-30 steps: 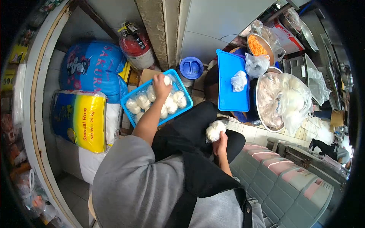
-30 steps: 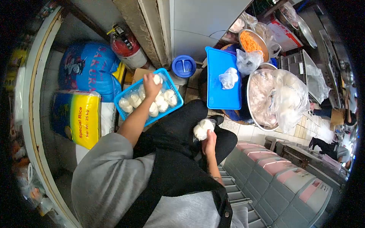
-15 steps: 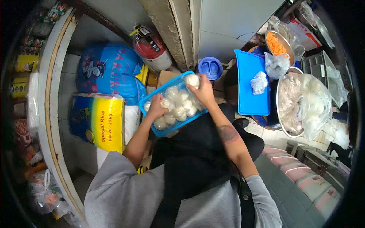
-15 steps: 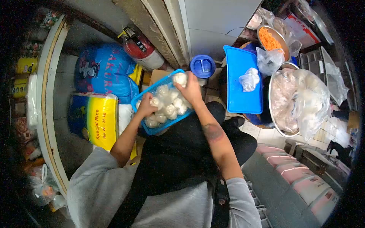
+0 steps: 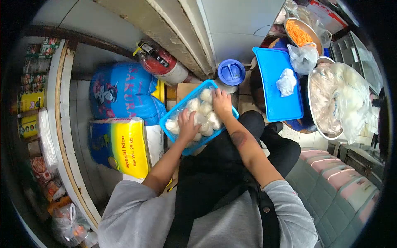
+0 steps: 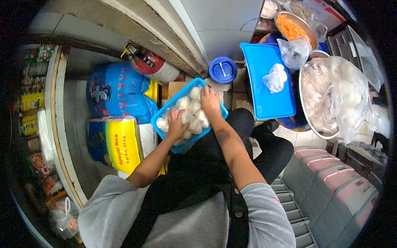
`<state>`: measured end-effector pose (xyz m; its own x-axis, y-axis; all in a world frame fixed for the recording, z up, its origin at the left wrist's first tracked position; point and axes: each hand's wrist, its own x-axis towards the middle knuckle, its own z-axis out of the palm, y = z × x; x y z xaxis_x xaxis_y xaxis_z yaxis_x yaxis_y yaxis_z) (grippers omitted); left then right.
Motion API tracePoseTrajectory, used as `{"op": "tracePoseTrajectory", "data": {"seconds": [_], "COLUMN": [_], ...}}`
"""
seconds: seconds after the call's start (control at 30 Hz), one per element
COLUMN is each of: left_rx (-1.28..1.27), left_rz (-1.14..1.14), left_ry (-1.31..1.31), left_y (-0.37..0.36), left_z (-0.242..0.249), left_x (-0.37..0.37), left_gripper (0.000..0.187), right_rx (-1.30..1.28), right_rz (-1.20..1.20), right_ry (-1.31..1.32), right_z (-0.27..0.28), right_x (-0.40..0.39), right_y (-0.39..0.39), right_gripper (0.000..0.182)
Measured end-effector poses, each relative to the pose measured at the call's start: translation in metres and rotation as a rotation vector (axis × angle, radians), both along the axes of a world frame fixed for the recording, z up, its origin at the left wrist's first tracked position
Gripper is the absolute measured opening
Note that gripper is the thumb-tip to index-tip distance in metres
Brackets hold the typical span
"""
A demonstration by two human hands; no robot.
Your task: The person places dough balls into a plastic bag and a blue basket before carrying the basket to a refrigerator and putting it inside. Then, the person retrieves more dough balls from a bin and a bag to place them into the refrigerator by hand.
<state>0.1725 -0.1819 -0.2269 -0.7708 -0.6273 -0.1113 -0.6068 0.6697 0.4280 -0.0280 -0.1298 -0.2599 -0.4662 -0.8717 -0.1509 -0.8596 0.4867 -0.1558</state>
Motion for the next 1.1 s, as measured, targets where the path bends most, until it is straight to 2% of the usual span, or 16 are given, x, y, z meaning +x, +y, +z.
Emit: {"op": "tracePoseTrajectory", "data": {"seconds": [0.1,0.13,0.27,0.33,0.4,0.43,0.53,0.6,0.63,0.67,0.73,0.8,0.9,0.97,1.03,1.1], "left_rx": [-0.052,-0.051,-0.012,0.007,0.031,0.037,-0.059,-0.064,-0.075,-0.089,-0.086,-0.140,-0.151,-0.131,-0.138,-0.137], "left_rz": [0.007,0.013,0.058,0.089,0.080,0.062,0.030,0.023,0.035,0.055,0.145,0.152,0.124,0.082,0.044,0.043], "left_ry": [-0.044,-0.054,-0.137,-0.138,-0.152,-0.126,-0.162,-0.201,-0.243,-0.287,-0.397,-0.341,-0.222,-0.185,-0.162,-0.143], "left_y": [0.007,0.007,0.010,0.008,0.005,0.005,0.005,0.001,0.000,0.002,0.014,0.022,0.042,0.051,0.051,0.054], "left_z": [0.002,0.002,0.011,-0.009,-0.017,-0.014,-0.017,-0.023,-0.023,-0.020,0.005,0.018,0.034,0.037,0.030,0.034], "left_x": [-0.003,-0.003,-0.006,0.002,0.001,0.001,0.001,0.003,0.004,0.002,-0.012,-0.018,-0.036,-0.043,-0.046,-0.049], "left_gripper": [0.066,0.065,0.064,0.066,0.067,0.066,0.072,0.073,0.076,0.078,0.085,0.088,0.082,0.080,0.079,0.078], "right_rx": [-0.007,0.058,0.001,0.037,-0.107,-0.311,-0.791,-1.039,-1.159,-1.334,-1.367,-1.495,-0.742,-0.593,-0.697,-0.768], "right_rz": [0.016,0.016,0.009,0.033,0.050,0.045,-0.009,-0.136,-0.233,-0.400,-0.747,-0.807,-0.975,-0.690,-0.546,-0.468], "right_ry": [0.096,-0.001,-0.198,-0.305,-0.380,-0.508,-0.696,-0.440,-0.199,-0.080,0.246,0.381,0.238,0.027,-0.001,0.133], "right_z": [-0.016,-0.013,0.010,0.043,0.047,0.066,0.158,0.212,0.229,0.246,0.307,0.326,0.285,0.279,0.285,0.282], "right_x": [0.012,0.014,0.025,0.023,0.022,0.017,-0.024,-0.068,-0.096,-0.125,-0.167,-0.212,-0.267,-0.268,-0.264,-0.279], "right_y": [0.007,0.009,0.046,0.066,0.084,0.099,0.144,0.182,0.204,0.226,0.278,0.317,0.342,0.324,0.296,0.278], "right_gripper": [0.050,0.054,0.048,0.046,0.044,0.042,0.032,0.022,0.019,0.017,0.015,0.021,0.028,0.038,0.044,0.046]}}
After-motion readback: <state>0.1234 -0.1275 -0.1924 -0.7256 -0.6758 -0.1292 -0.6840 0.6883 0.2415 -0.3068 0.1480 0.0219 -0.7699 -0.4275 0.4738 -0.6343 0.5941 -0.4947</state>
